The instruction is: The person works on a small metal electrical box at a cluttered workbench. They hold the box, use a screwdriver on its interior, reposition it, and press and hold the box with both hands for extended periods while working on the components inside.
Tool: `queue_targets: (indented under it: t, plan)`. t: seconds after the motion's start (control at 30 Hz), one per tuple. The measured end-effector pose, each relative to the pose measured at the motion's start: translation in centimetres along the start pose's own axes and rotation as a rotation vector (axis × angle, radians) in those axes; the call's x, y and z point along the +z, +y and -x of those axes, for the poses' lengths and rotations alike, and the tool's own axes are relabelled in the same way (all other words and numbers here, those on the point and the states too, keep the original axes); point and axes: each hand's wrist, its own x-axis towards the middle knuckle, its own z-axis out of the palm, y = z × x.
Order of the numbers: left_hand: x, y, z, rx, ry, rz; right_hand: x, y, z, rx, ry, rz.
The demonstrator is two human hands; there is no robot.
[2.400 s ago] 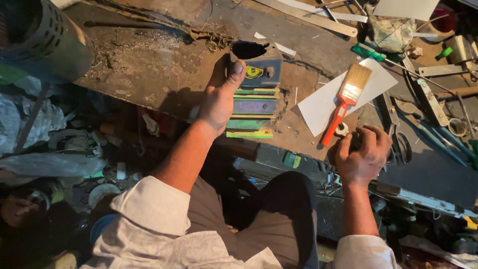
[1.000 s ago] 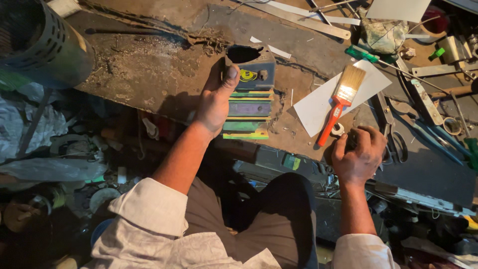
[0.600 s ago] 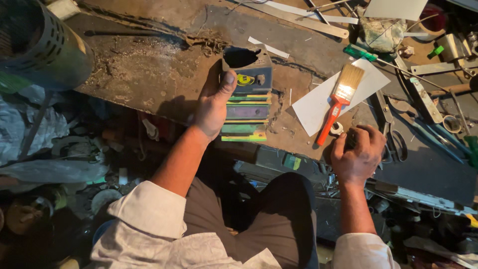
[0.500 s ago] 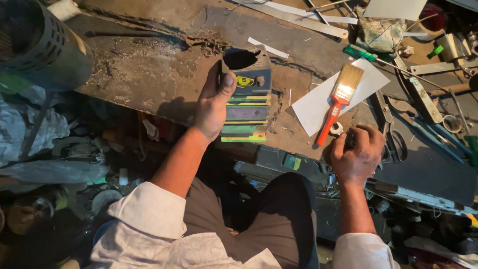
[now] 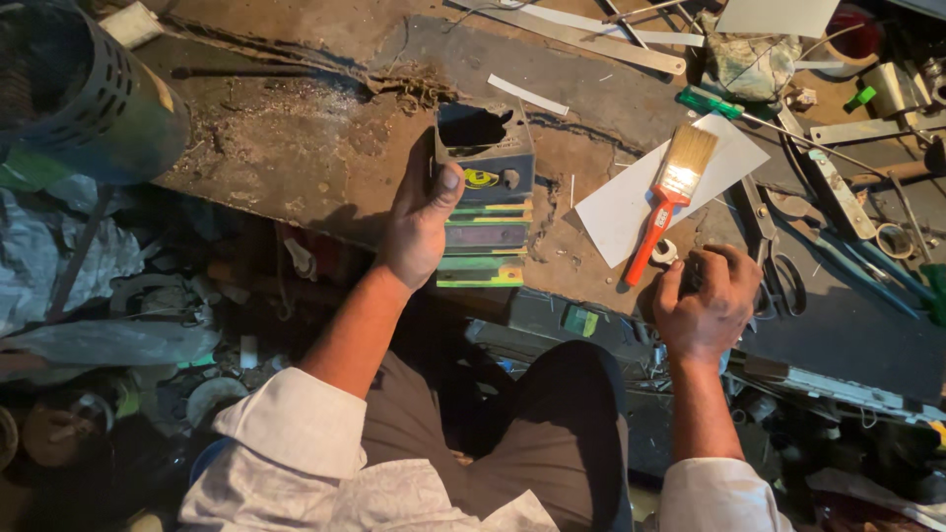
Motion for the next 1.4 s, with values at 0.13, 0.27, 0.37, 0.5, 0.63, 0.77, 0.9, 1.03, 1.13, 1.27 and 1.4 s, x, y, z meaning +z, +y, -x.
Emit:
queue_targets:
  t: [0.13,0.27,0.37,0.5,0.63,0.77,0.9,1.03,1.13,1.27,1.4]
  plan:
    - [0.0,0.0,0.3,-0.031,0.027,-0.028,0.0,0.0,0.0,-0.011,-0.002,0.015]
    - [-0.1,0.0,0.4,-0.039,0.037,-0.106,0.0,0.0,0.0,-0.002,-0.002,0.004]
    - [-0.1,0.0,0.3,-0.004,0.002,-0.013,0.0,-0.1,-0.1,0.001,0.0,0.003]
    - [-0.1,0.0,0.2,-0.031,0.013,-0.008,0.0,-0.1,-0.1,-0.008,0.005,-0.004]
    - [-0.2,0.0,0.2,-0.024,0.006,-0.003,0.1,-0.1,-0.1,0.0,0.001,0.016]
    - [-0.5,-0.3,0.1,-0.023,0.008,-0.05,0.1,-0.1,-0.1,0.007,0.006,0.008]
    - [-0.7,-0.9,0.0,-0.025,-0.003,0.034,0.2,-0.1,-0.1,0.008,0.012,0.009]
    - [-0.7,-1.0,-0.2,-0.045,0.014,0.054,0.3,-0.1,-0.1,0.007,0.006,0.012]
    - [-0.7,-0.6,-0.4,-0.045,0.009,0.005,0.2,-0.1,-0.1,0.001,0.004,0.011]
    - [-0.8,-0.4,-0.5,-0.037,0.016,-0.078,0.2,-0.1,-0.3,0.003,0.006,-0.002]
    - [-1.2,-1.1,-0.6,-0.07,0.016,0.002,0.2,-0.1,-0.2,-0.013,0.019,0.006]
